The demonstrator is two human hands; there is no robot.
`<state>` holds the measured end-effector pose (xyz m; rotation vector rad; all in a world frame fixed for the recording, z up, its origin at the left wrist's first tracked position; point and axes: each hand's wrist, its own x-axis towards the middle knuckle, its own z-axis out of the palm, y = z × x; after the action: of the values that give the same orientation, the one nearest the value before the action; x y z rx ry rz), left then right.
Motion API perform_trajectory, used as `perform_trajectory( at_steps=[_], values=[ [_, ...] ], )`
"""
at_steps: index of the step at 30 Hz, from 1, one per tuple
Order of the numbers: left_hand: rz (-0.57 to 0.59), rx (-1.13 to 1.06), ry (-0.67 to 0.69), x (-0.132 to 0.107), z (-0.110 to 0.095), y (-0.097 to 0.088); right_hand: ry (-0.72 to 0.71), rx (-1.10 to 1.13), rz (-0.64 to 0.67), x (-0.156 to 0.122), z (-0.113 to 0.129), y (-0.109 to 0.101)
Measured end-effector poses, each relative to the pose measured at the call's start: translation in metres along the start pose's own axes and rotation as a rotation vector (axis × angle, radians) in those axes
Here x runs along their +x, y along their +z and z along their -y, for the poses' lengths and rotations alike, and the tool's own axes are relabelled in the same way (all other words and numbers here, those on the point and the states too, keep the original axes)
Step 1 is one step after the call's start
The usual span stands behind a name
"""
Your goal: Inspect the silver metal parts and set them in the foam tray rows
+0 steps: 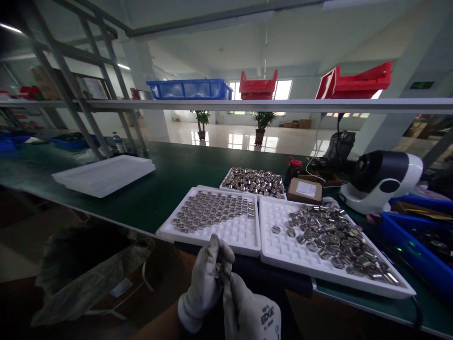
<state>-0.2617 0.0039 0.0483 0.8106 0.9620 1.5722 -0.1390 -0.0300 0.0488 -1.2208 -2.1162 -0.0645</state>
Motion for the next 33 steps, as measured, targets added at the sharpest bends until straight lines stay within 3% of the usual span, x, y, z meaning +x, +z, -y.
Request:
perform_trajectory(
  at_steps=[4, 7, 9, 12, 15, 18, 20, 24, 28, 33],
  values=[
    [-0.057, -0.055, -0.079, 0.000, 0.006, 0.003, -0.316, -0.328, -0.129, 0.002, -0.010, 0.017],
    [-0.067, -0.062, -0.106, 0.005, 0.010, 0.001, -0.423, -0.333, -0.128, 0.005, -0.017, 0.024],
    [-0.021, -0.055, -0.103, 0.006, 0.008, -0.002, -0.389, -0.290, -0.116, 0.008, -0.019, 0.021],
    [0.055, 0.053, -0.020, 0.003, -0.003, -0.007, -0.177, -0.127, -0.138, 0.014, -0.020, 0.012],
    [0.152, 0.152, 0.055, -0.004, -0.017, -0.009, -0.092, 0.169, -0.017, 0.020, -0.022, 0.002],
    [0.331, 0.088, -0.153, -0.007, -0.027, -0.008, -0.130, 0.369, 0.160, 0.026, -0.025, -0.006],
    [0.366, 0.084, -0.265, -0.006, -0.028, -0.005, -0.143, 0.392, 0.220, 0.028, -0.026, -0.009],
    [0.137, 0.137, -0.100, -0.003, -0.020, -0.001, 0.035, 0.359, 0.146, 0.021, -0.021, -0.010],
    [-0.051, 0.129, -0.064, -0.004, -0.002, -0.002, 0.220, 0.380, 0.077, 0.006, -0.010, -0.002],
    [-0.179, 0.045, 0.032, -0.008, 0.013, -0.001, 0.212, 0.393, 0.100, -0.007, 0.003, 0.011]
  ],
)
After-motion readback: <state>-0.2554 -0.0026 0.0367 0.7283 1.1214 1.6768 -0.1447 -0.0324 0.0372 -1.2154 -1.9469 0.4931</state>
